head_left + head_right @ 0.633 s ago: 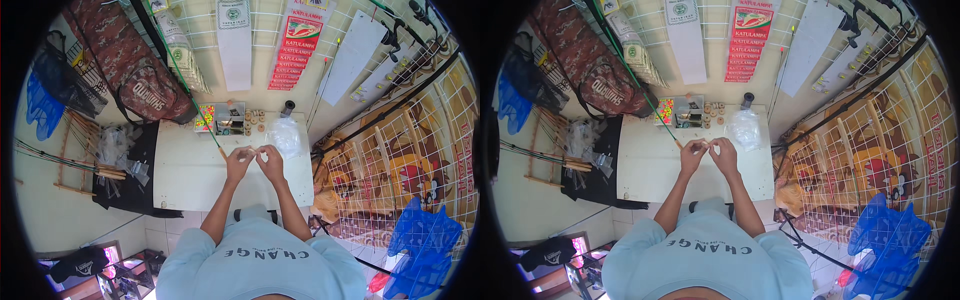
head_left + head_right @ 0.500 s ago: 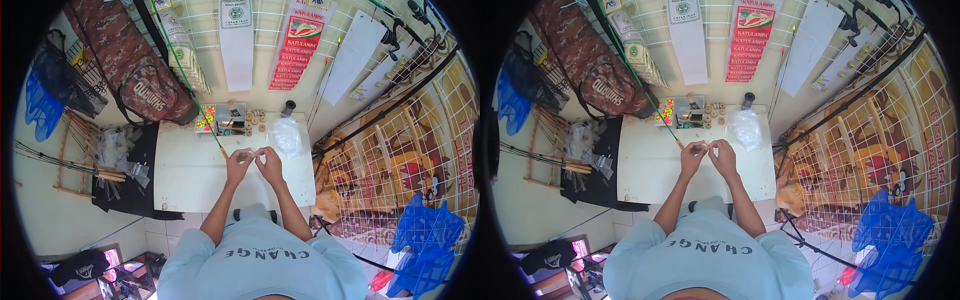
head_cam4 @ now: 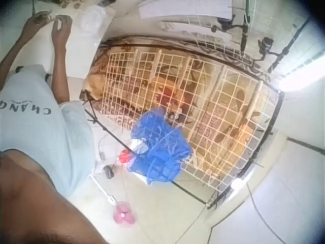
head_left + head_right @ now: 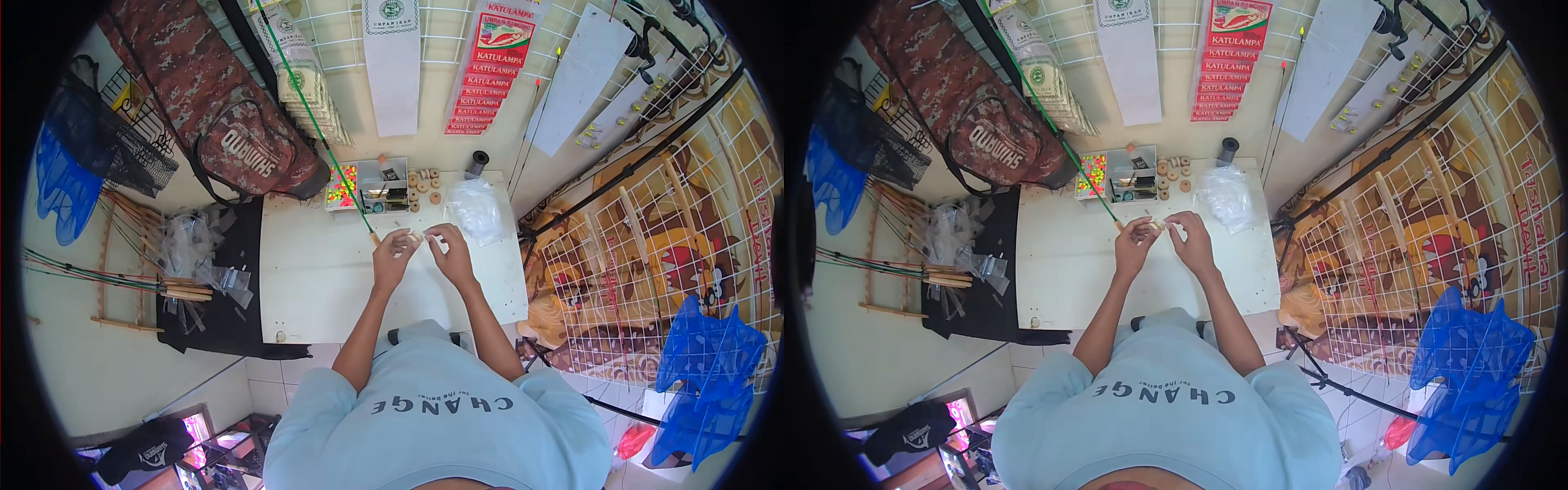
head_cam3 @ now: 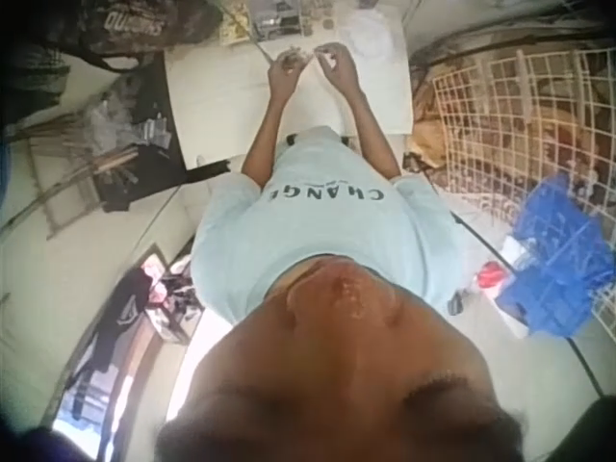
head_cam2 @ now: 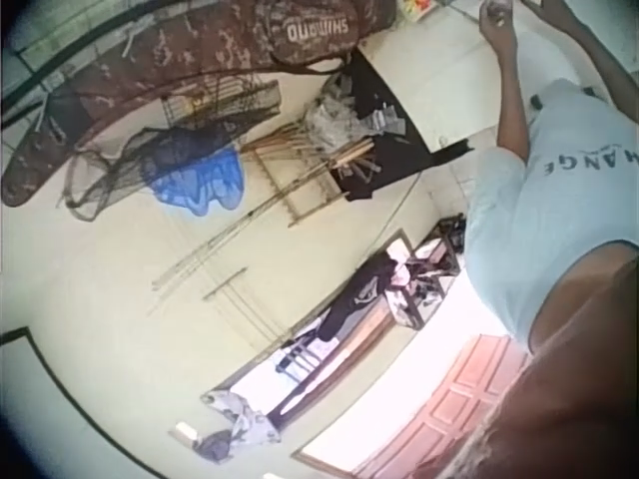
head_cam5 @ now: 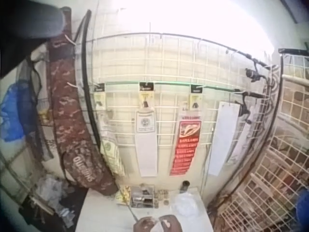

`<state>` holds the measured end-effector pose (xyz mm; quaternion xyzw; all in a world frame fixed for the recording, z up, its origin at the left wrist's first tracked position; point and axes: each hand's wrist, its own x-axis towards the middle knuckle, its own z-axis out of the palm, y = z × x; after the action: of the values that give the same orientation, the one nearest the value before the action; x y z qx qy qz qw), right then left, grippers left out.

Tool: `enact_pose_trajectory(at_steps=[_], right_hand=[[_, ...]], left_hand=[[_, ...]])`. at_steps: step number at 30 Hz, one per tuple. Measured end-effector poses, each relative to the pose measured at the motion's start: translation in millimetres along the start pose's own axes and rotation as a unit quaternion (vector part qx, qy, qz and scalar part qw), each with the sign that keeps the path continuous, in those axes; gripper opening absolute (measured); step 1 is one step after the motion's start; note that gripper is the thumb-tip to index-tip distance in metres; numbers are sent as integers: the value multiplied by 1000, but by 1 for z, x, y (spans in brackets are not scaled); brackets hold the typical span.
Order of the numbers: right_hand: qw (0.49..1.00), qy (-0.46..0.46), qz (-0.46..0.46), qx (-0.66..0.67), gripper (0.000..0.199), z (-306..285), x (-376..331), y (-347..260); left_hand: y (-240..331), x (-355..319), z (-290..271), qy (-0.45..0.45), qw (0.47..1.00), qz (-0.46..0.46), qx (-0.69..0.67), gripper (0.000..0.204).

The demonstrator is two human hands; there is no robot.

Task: Assembling fishing rods and attaching tackle components.

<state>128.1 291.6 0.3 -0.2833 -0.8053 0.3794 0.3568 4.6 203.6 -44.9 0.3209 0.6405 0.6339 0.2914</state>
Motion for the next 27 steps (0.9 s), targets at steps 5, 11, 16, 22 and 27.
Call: enact_pose_trajectory(at_steps=[5,11,16,22,27], right_hand=[[999,-41,34,6,14,1,-3,3],[999,-27,32,-4,12,2,1,6],[999,-5,3,-47,11,4,1,8],[997,11,5,-75,11,8,2,5],[997,16,40,-69,12,13,3,7]], left_hand=[[9,2,-2,-8,997,59,39,42],[15,3,-3,-9,993,90,70,38],[19,2,-3,-9,976,156,155,39],[26,2,-2,-7,963,193,188,40],[28,1,0,4,951,228,211,38]])
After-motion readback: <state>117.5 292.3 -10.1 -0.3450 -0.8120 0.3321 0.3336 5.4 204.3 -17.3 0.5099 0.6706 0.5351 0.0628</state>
